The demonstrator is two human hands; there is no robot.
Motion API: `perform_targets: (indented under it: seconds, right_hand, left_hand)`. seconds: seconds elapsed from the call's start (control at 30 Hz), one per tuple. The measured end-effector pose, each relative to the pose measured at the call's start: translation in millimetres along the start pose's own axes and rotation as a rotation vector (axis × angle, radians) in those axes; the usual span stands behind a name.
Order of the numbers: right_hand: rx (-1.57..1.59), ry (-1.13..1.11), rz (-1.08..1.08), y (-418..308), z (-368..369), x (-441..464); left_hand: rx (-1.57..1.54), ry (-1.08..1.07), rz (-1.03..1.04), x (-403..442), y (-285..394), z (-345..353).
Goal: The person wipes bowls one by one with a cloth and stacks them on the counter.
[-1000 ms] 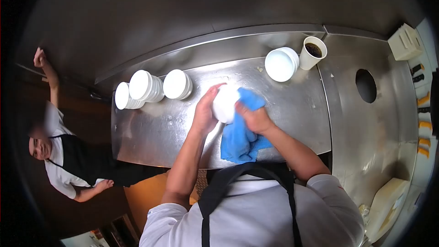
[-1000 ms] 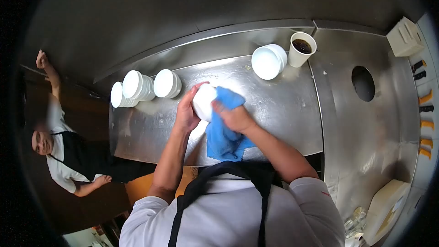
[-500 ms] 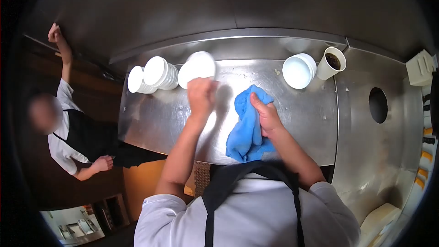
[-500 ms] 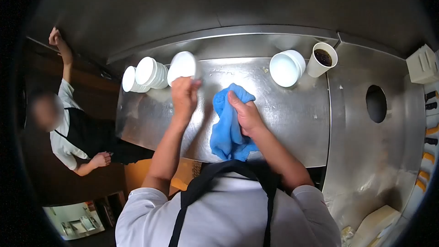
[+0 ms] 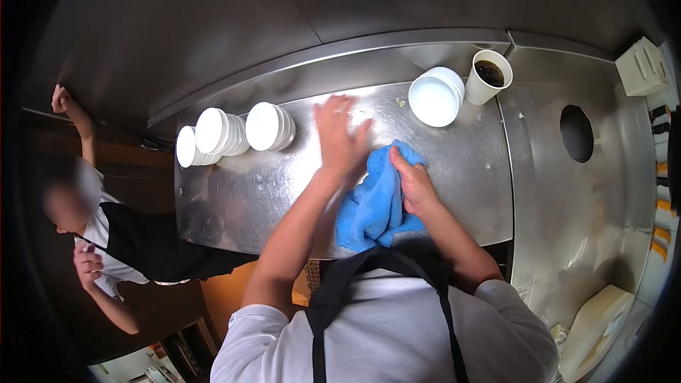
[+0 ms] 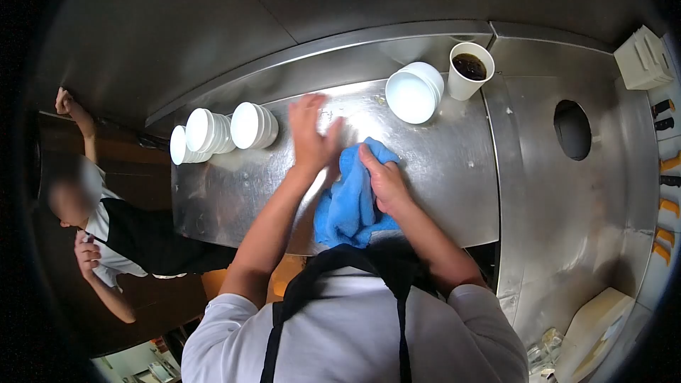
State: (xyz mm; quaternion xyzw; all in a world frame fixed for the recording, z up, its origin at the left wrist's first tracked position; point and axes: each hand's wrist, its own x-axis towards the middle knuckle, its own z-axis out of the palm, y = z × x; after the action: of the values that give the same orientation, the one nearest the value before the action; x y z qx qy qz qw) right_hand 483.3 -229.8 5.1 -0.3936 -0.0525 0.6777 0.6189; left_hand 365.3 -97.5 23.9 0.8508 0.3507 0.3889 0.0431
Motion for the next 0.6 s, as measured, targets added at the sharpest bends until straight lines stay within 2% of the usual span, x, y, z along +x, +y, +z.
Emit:
perform_targets:
  seconds: [0.03, 0.13, 0.23, 0.37, 0.4, 0.5, 0.53, 0.6]
  right_hand:
    - [0.007, 0.019, -0.016, 1.4, -1.9, -2.7]
    - [0.054, 0.147, -0.11, 3.8, -19.6, -10.9]
    - [0.112, 0.202, -0.179, 6.2, -43.3, -17.2]
    - [0.092, 0.261, -0.211, 1.5, -50.3, -35.5]
    - [0.082, 0.289, -0.235, 1.4, -52.3, -38.0]
    - [0.127, 0.302, -0.242, 1.6, -64.0, -41.2]
    - [0.148, 0.291, -0.235, -0.1, -67.8, -40.6]
    - [0.138, 0.273, -0.262, -4.2, -68.4, -39.3]
  left_hand:
    - [-0.005, -0.081, 0.053, 7.1, 20.3, 9.6]
    - [-0.319, -0.419, 0.301, 14.5, 30.8, 65.9]
    - [-0.236, -0.483, 0.341, 24.0, 60.3, 82.4]
    - [0.056, -0.401, 0.308, 19.6, 67.5, 114.4]
    - [0.024, -0.338, 0.327, 19.1, 65.9, 115.8]
    - [-0.093, -0.345, 0.266, 13.4, 56.5, 111.1]
    - [-0.135, -0.27, 0.249, 12.2, 56.5, 108.6]
    - [-0.089, -0.345, 0.162, 15.6, 59.9, 101.4]
